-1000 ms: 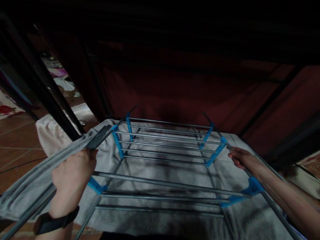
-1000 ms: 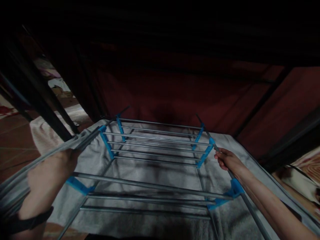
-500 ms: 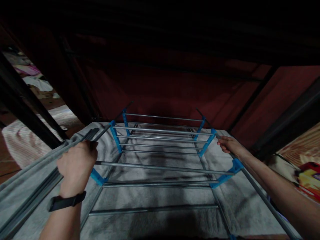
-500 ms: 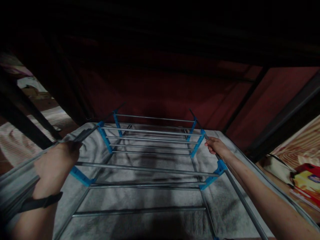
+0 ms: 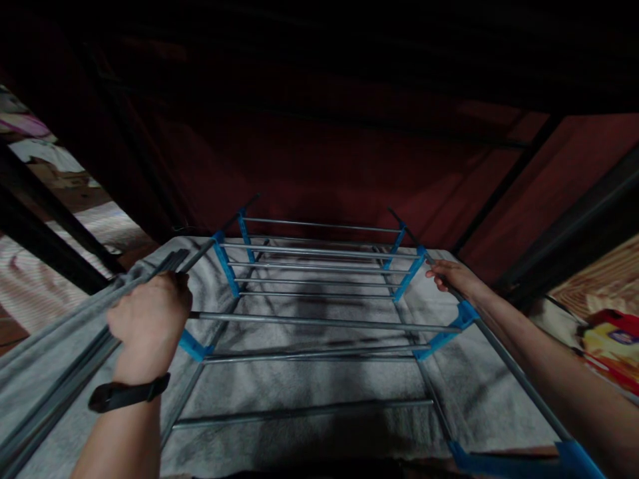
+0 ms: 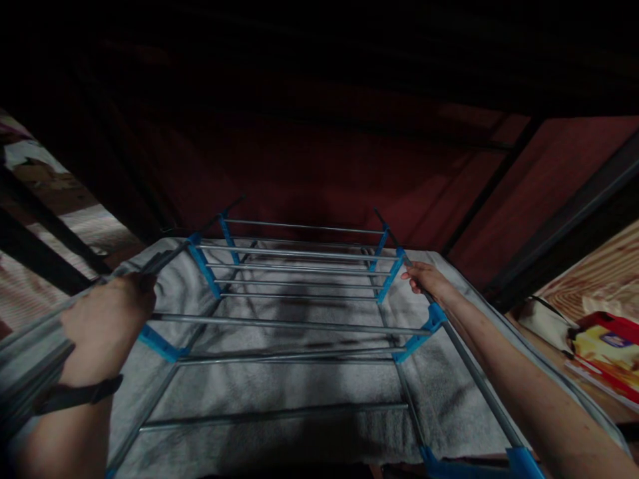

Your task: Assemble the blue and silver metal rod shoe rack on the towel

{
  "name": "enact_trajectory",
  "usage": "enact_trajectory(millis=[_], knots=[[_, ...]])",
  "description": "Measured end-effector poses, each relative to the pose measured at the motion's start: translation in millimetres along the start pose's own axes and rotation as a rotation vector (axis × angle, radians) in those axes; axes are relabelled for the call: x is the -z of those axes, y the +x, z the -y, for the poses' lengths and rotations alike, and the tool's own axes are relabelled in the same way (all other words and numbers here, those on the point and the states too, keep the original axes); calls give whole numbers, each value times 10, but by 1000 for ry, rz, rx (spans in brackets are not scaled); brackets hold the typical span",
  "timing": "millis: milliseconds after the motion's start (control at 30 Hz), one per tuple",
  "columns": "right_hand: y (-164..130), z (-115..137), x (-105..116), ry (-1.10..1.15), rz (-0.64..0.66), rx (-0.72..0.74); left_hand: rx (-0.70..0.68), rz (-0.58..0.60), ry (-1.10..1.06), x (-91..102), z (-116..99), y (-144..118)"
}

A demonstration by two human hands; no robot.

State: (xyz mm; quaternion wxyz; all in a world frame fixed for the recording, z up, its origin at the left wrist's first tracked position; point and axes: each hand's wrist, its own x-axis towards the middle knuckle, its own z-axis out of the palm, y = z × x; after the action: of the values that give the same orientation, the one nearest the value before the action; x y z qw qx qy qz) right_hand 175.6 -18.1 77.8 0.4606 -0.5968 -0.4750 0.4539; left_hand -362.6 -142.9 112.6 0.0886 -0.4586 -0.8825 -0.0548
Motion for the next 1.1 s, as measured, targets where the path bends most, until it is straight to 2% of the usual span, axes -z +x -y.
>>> enact_trajectory(millis=[67,200,267,367,467,567,633,733,833,967,1100], knots=[[-6,14,8,33,-1,-60,-56,-63,-5,0,-2,-18],[-50,-23,78,108,-35,-122,-230,-450,-126,1,-79,-137],[-123,-97,141,167,-59,-123,-338,-517,-290,8,-201,-282],[-310,-248,241,269,-92,-146,-621,-471,-547,-1,-507,-637],[-546,-367,292,319,-74,-159,-929,-417,-731,-55,-920,-1093],[-765,-397,271,344,-69,-144,-1153,-338,-807,-120,-1384,-1515],[-881,-374,228,378,-78,-132,-1248,-286,-798,-147,-1687,-1719],[-998,-322,159,444,-61,-115,-1358,-176,-723,-160,-2087,-1900],[-1048,-295,112,451,-45,-96,-1396,-108,-615,-150,-2412,-1997],[-1050,-310,93,449,-31,-88,-1420,-87,-501,-140,-2789,-2081],[-1047,-334,88,450,-13,-69,-1445,-3,-399,-171,-3093,-2098]])
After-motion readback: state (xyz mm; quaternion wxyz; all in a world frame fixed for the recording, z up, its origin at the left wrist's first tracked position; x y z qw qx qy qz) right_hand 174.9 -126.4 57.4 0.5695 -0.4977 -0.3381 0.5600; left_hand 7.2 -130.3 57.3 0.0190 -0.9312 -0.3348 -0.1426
